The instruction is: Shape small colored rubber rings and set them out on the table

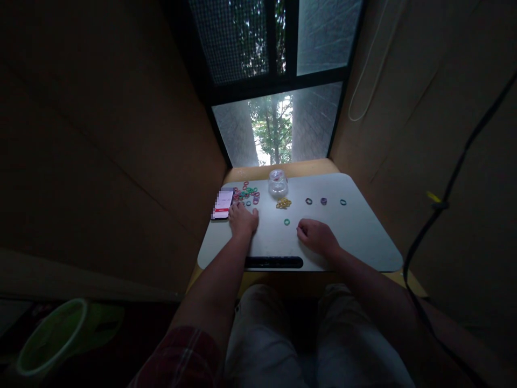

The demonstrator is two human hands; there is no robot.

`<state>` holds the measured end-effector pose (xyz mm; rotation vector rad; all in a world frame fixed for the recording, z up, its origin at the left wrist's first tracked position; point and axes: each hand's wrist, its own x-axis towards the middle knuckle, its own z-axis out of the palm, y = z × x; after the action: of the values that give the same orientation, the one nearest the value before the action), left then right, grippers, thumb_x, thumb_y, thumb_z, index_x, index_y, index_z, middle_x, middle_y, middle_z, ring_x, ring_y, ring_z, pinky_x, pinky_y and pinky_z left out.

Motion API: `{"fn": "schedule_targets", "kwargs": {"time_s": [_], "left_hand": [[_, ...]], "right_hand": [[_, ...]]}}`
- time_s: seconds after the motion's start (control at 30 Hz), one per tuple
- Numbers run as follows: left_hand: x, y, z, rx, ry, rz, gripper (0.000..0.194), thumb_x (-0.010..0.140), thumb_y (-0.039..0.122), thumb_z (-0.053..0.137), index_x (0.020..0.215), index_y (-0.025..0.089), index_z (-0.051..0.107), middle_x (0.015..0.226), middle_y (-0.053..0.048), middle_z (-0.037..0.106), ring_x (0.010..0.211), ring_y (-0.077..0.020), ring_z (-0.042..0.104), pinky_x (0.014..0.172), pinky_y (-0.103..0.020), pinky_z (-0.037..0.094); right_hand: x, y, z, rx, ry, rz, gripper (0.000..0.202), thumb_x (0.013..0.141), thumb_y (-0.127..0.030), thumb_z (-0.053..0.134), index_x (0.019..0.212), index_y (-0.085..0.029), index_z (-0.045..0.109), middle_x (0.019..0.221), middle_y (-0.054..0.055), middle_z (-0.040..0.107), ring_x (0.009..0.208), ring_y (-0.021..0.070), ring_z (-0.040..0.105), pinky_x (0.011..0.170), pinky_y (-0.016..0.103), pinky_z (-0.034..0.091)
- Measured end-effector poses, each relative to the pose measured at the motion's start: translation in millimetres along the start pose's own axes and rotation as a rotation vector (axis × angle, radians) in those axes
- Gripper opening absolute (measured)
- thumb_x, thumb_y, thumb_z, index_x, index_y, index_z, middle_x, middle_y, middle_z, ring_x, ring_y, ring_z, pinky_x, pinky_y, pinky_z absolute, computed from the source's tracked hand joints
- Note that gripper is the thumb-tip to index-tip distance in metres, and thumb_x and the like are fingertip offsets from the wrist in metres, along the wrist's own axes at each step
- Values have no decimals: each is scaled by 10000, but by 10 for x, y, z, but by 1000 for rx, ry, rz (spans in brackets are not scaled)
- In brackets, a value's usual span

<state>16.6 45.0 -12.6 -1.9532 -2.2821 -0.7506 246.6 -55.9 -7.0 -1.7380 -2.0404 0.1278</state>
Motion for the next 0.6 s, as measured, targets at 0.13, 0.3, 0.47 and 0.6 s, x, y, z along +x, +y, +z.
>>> {"fn": "schedule_targets", "kwargs": {"time_s": [0.13,0.3,0.47,0.6], "left_hand": [[3,-1,-6,-3,-10,-10,563,797,446,502,1249,111,521,1363,-181,463,1247,-325,407,1055,-441,322],[14,-4,-3,4,-55,-14,564,808,457,490,1261,122,516,1369,-166,475,1265,-324,387,1068,-453,303],[27,-36,15,-22,-11,23,520,804,430,503,1213,113,552,1317,-179,509,1231,-340,418,1038,-469,337],[42,-61,20,-77,19,48,473,795,371,525,1191,113,565,1304,-185,505,1229,-332,434,1047,-457,342]], "right_hand": [[-3,2,-3,6,-13,2,172,843,-281,492,766,-194,619,740,29,631,648,143,497,603,279,258],[-7,3,-8,-10,-19,-3,177,850,-284,485,768,-193,613,745,26,631,653,140,498,605,276,257],[-7,4,-24,-13,-16,-9,172,856,-285,483,773,-196,605,760,24,637,663,140,505,609,276,259],[-2,-5,-32,-18,-31,-1,179,861,-290,481,787,-194,614,779,32,645,675,143,512,617,278,262]]}}
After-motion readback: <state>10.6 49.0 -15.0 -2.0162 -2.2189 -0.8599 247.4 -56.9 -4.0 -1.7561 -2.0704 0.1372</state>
